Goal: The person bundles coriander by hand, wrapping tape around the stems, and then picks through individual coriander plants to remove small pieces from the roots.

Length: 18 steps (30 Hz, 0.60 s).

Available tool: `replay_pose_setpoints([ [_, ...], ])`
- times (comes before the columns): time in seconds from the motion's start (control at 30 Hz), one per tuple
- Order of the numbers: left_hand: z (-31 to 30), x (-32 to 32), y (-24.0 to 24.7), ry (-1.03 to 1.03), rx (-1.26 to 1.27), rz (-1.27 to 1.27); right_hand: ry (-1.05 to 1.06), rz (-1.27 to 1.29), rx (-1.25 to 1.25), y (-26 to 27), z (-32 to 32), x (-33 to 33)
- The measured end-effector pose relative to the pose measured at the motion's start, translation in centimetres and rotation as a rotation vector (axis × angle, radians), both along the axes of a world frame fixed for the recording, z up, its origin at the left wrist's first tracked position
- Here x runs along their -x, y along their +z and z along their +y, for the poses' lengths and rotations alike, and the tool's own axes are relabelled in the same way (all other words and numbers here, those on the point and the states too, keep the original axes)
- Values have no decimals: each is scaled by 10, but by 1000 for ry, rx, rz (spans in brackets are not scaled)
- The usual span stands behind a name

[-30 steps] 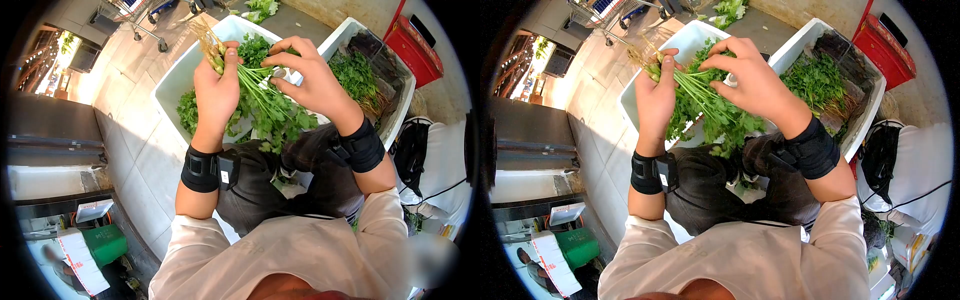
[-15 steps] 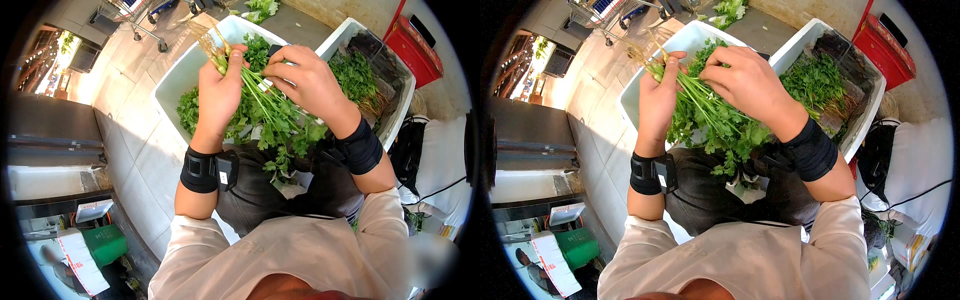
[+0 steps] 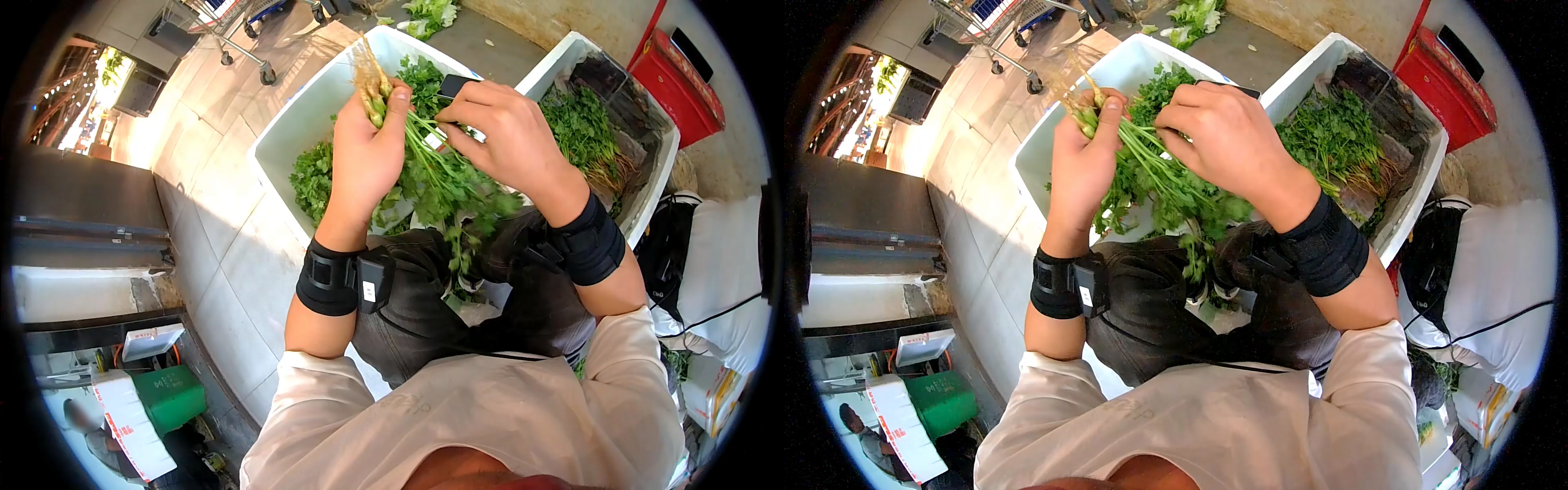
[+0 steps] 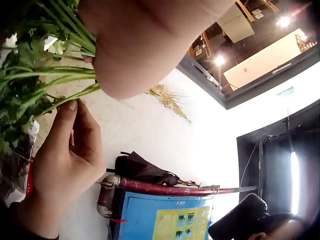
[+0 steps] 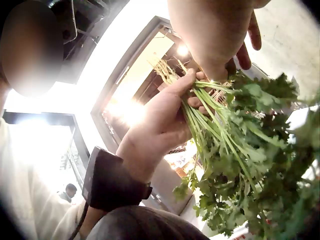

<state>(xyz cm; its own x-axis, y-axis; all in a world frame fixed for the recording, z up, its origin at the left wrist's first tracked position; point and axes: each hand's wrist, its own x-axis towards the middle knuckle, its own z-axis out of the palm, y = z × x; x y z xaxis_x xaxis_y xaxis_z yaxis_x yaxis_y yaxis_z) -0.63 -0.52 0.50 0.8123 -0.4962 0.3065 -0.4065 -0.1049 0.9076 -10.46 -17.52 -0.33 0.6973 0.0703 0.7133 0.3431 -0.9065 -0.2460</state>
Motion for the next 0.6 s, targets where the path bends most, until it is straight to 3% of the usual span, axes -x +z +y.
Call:
replay_pose_setpoints([
  [0.07, 0, 2, 2, 4, -79, -168, -53, 40, -17, 2, 3, 3],
  [0.37, -9, 11, 1, -14, -79, -345, -203, 289, -249, 4, 1, 3],
  [0.43, -9, 14, 11, 34, -121, -316, -213, 304, -273, 5, -3, 3],
  [0.5, -6, 14, 15, 79, -164, -291, -357, 429, -214, 4, -11, 5],
  [0.6, 1, 3, 11, 171, 21, -281, -435, 555, -231, 0, -26, 6],
])
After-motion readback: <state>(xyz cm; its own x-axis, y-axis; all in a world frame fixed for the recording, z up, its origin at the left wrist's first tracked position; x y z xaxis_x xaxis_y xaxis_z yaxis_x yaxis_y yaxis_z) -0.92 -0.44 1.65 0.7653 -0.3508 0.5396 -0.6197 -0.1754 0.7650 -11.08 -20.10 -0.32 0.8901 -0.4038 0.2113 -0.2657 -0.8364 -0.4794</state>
